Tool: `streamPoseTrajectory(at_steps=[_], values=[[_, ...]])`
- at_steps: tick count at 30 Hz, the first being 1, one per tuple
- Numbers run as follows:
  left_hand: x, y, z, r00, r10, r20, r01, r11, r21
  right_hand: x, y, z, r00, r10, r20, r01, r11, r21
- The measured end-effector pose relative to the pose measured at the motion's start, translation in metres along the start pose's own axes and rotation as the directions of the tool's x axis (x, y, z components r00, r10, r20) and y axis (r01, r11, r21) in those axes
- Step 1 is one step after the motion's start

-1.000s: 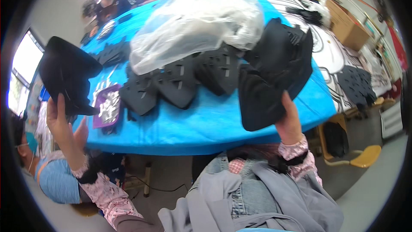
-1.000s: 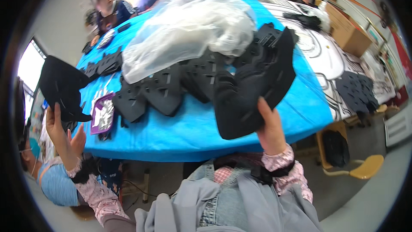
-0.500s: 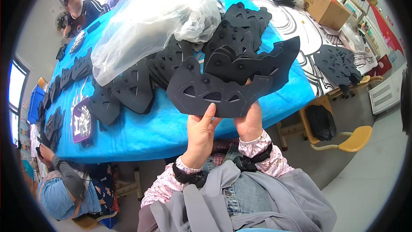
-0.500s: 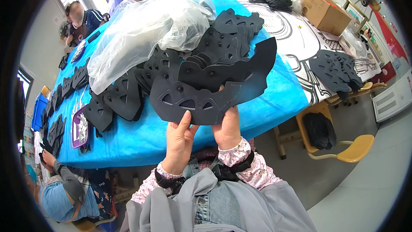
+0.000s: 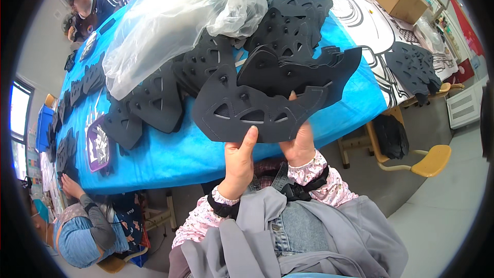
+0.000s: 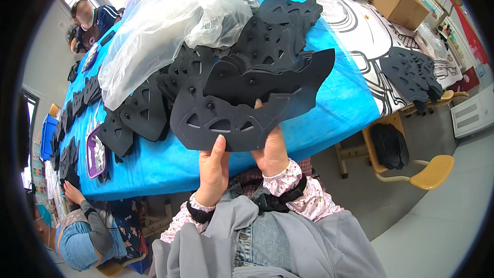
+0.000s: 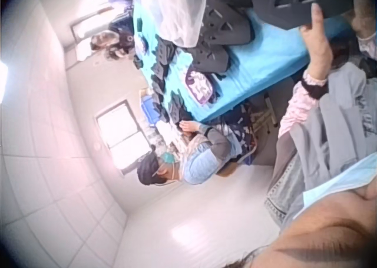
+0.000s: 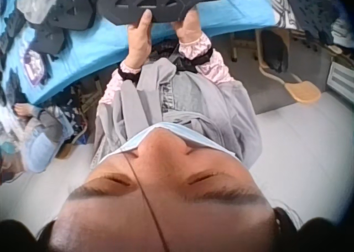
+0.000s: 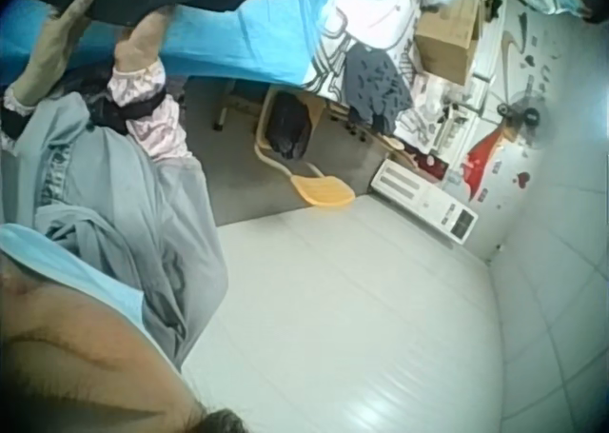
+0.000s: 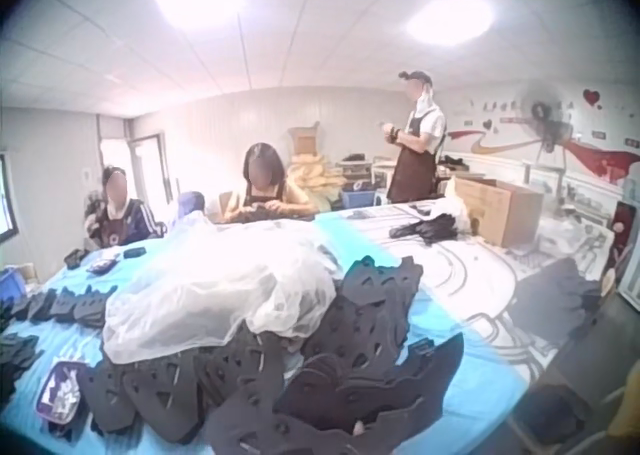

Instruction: Organize and stack black foam shoe upper components on a manufacturing table.

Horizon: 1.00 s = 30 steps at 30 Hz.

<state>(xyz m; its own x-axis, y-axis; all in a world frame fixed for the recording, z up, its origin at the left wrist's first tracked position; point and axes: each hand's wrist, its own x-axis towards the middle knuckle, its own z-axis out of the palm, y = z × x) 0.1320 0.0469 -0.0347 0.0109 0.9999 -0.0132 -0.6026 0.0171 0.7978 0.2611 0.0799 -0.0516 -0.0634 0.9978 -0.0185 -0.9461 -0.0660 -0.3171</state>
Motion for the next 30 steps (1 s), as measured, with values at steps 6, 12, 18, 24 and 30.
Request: streamPoseTrajectory(at_steps=[6,12,18,24,30], values=[[-0.001,-0.001,-0.005,0.999,0.007,0.05,-0.006,1.0,-0.028,-0.014,0.016,0.011,0.995,0.015,0.095,-0.008,0.997,-0.074],[-0.004,0.009,-0.004,0.998,0.035,-0.054,-0.038,0.997,-0.061,-0.018,-0.015,0.0,0.859,-0.055,0.508,0.499,-0.121,-0.858],[-0.011,0.019,-0.002,0.999,-0.007,0.038,0.007,1.0,-0.011,-0.013,-0.056,-0.018,0.991,0.01,0.134,0.055,0.882,-0.468],[-0.012,0.017,-0.003,0.995,-0.087,0.047,0.085,0.996,0.042,-0.007,-0.043,-0.032,0.996,-0.006,0.087,0.038,0.927,-0.374],[-0.016,0.019,0.005,0.968,-0.25,0.036,0.249,0.968,0.04,-0.028,-0.005,-0.003,0.998,-0.044,0.052,0.058,0.955,-0.29]])
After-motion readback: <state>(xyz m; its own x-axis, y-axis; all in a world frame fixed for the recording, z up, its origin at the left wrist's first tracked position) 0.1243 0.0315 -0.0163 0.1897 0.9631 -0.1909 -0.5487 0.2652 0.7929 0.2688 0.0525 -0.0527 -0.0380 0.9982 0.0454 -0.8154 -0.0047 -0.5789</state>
